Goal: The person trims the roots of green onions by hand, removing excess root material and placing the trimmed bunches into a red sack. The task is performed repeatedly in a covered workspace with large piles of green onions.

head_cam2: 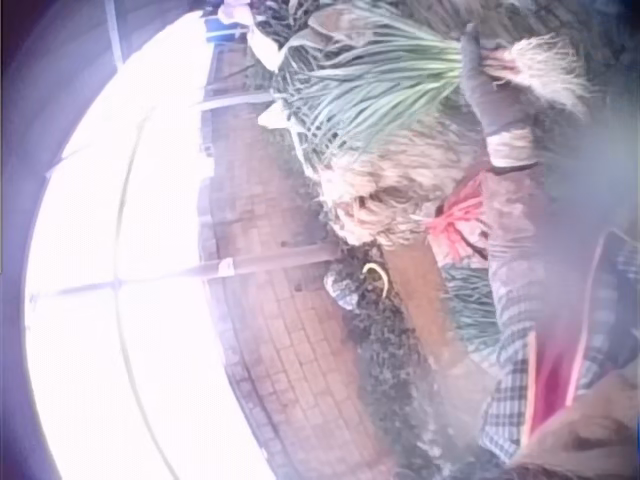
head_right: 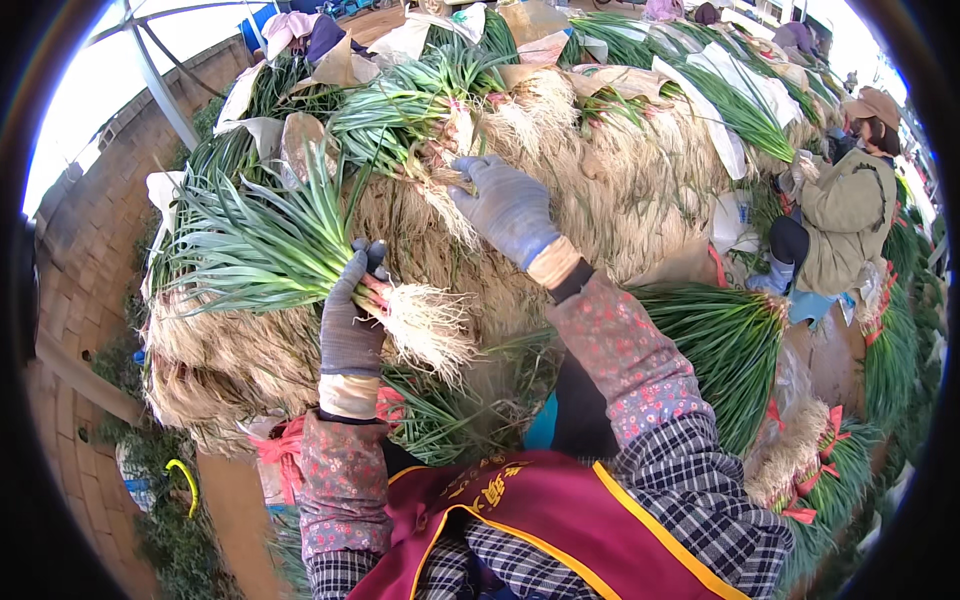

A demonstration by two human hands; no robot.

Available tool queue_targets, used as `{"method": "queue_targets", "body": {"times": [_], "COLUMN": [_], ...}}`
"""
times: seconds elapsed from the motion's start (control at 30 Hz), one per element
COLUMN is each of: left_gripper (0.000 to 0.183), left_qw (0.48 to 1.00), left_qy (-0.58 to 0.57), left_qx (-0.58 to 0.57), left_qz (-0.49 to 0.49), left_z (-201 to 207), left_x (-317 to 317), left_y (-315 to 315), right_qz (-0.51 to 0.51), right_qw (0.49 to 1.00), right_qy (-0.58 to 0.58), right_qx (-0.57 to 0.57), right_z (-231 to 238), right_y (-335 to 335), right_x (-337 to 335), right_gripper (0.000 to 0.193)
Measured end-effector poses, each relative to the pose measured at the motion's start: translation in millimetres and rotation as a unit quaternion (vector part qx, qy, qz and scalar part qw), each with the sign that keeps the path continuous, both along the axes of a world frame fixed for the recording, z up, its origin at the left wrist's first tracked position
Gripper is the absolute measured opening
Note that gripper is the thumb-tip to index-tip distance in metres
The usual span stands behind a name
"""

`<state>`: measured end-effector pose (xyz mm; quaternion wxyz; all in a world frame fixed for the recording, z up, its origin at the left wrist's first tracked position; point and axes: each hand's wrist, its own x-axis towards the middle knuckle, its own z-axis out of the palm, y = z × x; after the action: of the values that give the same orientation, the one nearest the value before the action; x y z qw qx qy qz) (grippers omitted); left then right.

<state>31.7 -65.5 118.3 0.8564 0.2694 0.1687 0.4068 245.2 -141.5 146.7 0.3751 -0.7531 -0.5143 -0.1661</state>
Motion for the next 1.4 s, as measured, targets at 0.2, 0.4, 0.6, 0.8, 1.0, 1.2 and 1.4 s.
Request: {"method": "queue_targets", "body": {"times": [0.2, 0.4, 0.6, 0.8, 1.0, 1.2, 1.4], "left_gripper": [0.017, 0.012, 0.013, 0.022, 0.011, 0.009, 0.021], "left_qw": [0.999, 0.992, 0.992, 0.981, 0.988, 0.988, 0.985], "left_qy": [0.001, 0.111, 0.113, 0.168, 0.127, 0.139, 0.156], "left_qx": [0.018, -0.045, -0.031, -0.050, -0.057, -0.036, -0.058], "left_qz": [-0.034, 0.038, 0.035, 0.077, 0.074, 0.055, 0.054], "left_z": [-33, -72, -63, -57, -47, -31, -55], "left_x": [51, 13, 4, -12, -25, -31, -39], "left_y": [32, 44, 47, 34, 17, 6, 12], "right_qz": [0.099, 0.246, 0.246, 0.184, 0.276, 0.486, 0.237], "right_qw": [0.971, 0.949, 0.955, 0.953, 0.819, 0.726, 0.817], "right_qy": [0.121, -0.088, -0.005, 0.233, 0.502, 0.221, 0.460], "right_qx": [-0.182, -0.176, -0.164, -0.059, 0.035, -0.434, -0.256], "right_z": [-14, -47, -47, -43, -76, -145, -90], "right_y": [35, 35, 54, 66, 94, 63, 55], "right_x": [-19, -60, -65, -63, -56, -12, -36], "right_gripper": [0.032, 0.023, 0.027, 0.041, 0.032, 0.029, 0.050]}}
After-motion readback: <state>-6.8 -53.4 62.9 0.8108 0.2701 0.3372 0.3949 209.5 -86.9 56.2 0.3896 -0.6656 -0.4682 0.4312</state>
